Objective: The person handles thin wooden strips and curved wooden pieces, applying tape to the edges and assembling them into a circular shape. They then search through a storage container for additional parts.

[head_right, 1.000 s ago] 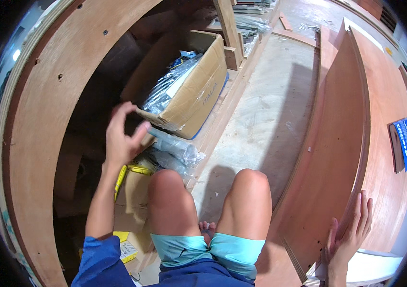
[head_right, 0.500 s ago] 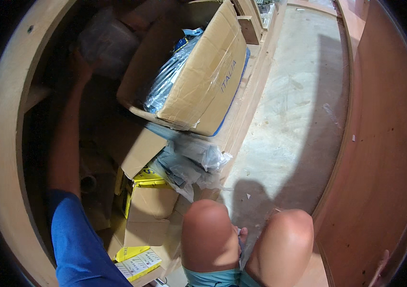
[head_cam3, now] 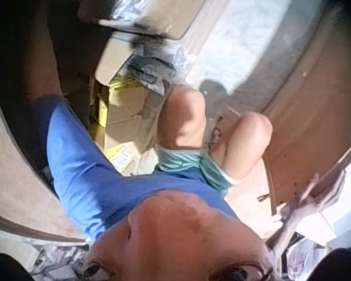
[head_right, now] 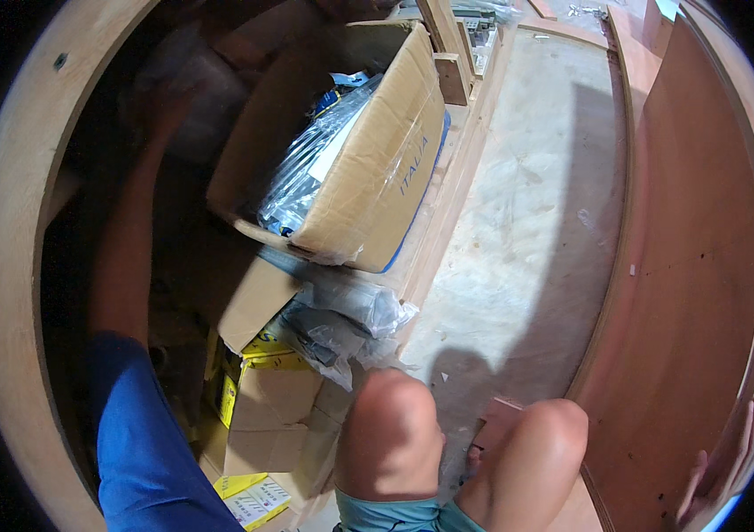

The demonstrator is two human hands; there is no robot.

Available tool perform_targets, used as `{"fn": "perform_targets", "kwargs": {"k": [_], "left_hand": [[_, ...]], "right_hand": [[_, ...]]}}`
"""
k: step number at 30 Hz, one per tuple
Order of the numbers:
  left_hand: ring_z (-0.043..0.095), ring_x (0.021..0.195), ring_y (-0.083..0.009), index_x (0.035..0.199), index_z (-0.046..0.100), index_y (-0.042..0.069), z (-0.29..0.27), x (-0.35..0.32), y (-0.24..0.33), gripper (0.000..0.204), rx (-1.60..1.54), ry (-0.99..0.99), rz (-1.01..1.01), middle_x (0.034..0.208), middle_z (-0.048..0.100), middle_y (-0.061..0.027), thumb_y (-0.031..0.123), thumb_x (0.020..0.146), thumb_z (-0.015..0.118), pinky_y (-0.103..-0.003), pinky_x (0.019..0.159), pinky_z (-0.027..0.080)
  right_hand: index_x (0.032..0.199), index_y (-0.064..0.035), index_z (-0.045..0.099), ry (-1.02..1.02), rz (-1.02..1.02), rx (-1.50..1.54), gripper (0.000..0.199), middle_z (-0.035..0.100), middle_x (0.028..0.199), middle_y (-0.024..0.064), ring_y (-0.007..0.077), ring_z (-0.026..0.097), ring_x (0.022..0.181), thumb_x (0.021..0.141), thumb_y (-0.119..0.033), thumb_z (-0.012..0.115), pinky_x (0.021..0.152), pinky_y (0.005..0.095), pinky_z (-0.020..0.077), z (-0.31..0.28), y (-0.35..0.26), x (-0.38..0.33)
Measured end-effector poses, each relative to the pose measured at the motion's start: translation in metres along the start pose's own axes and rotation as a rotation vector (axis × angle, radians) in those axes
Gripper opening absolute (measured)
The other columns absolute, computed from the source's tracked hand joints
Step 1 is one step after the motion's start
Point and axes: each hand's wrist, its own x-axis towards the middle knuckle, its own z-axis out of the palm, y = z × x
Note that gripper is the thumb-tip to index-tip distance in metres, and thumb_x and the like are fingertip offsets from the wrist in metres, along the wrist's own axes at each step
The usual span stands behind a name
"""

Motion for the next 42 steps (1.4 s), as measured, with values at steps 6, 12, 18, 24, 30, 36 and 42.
{"fn": "perform_targets", "kwargs": {"k": [6, 12, 18, 24, 30, 36, 42], "left_hand": [[0.054, 0.136, -0.0376, 0.141, 0.060, 0.007, 0.035, 0.020, -0.054, 0.085, -0.268, 0.022, 0.165, 0.145, 0.059, -0.0209, 0.071, 0.086, 0.067, -0.049, 0.113, 0.042], [0.060, 0.128, -0.0394, 0.129, 0.067, 0.003, 0.039, 0.006, -0.058, 0.091, 0.089, -0.029, 0.160, 0.132, 0.065, -0.0247, 0.082, 0.086, 0.056, -0.051, 0.108, 0.046], [0.068, 0.114, -0.0422, 0.121, 0.071, -0.003, -0.020, -0.054, -0.037, 0.101, -0.202, 0.101, 0.223, 0.119, 0.069, -0.0322, 0.088, 0.079, 0.057, -0.050, 0.095, 0.054], [0.059, 0.118, -0.0374, 0.135, 0.060, 0.011, -0.045, -0.076, -0.026, 0.068, 0.027, 0.311, 0.308, 0.131, 0.061, -0.0200, 0.059, 0.089, 0.068, -0.047, 0.102, 0.047], [0.050, 0.138, -0.0346, 0.148, 0.052, 0.004, -0.115, -0.098, 0.016, 0.078, -0.221, 0.036, 0.097, 0.149, 0.053, -0.0227, 0.048, 0.087, 0.074, -0.046, 0.115, 0.041], [0.053, 0.132, -0.0350, 0.143, 0.055, 0.005, -0.103, -0.100, -0.001, 0.073, -0.195, 0.047, 0.115, 0.143, 0.056, -0.0226, 0.051, 0.088, 0.072, -0.046, 0.111, 0.043], [0.057, 0.127, -0.0354, 0.138, 0.059, 0.005, -0.091, -0.122, -0.035, 0.070, -0.096, 0.034, 0.037, 0.136, 0.060, -0.0225, 0.055, 0.089, 0.069, -0.047, 0.107, 0.045]], "right_hand": [[0.156, -0.0070, 0.043, 0.044, 0.066, 0.109, 0.062, 0.040, 0.160, 0.0176, 0.0340, 0.034, 0.151, 0.102, -0.037, 0.048, 0.123, 0.0532, 0.0287, -0.009, -0.038, 0.023], [0.157, -0.0107, 0.042, 0.044, 0.093, 0.078, 0.060, 0.040, 0.162, 0.0146, 0.0347, 0.033, 0.151, 0.101, -0.032, 0.049, 0.125, 0.0533, 0.0261, -0.018, -0.052, 0.024], [0.159, -0.0120, 0.040, 0.020, 0.121, 0.089, 0.061, 0.040, 0.162, 0.0141, 0.0343, 0.031, 0.152, 0.102, -0.032, 0.050, 0.125, 0.0524, 0.0241, -0.021, -0.050, 0.013], [0.157, -0.0115, 0.043, 0.061, 0.035, 0.100, 0.058, 0.040, 0.162, 0.0153, 0.0350, 0.033, 0.150, 0.102, -0.027, 0.050, 0.125, 0.0512, 0.0242, -0.021, -0.046, 0.021], [0.141, -0.0155, 0.064, 0.047, -0.010, 0.070, 0.048, 0.040, 0.161, 0.0143, 0.0357, 0.033, 0.150, 0.095, -0.013, 0.052, 0.125, 0.0523, 0.0253, -0.021, -0.044, 0.020], [0.125, -0.0160, 0.074, 0.038, 0.018, 0.119, 0.046, 0.039, 0.162, 0.0138, 0.0362, 0.033, 0.150, 0.085, -0.003, 0.054, 0.125, 0.0522, 0.0264, -0.025, -0.048, 0.018], [0.109, -0.0069, 0.077, 0.067, 0.120, 0.259, 0.035, 0.037, 0.162, 0.0164, 0.0374, 0.030, 0.151, 0.081, 0.003, 0.058, 0.124, 0.0521, 0.0275, -0.034, -0.062, 0.022]]}}
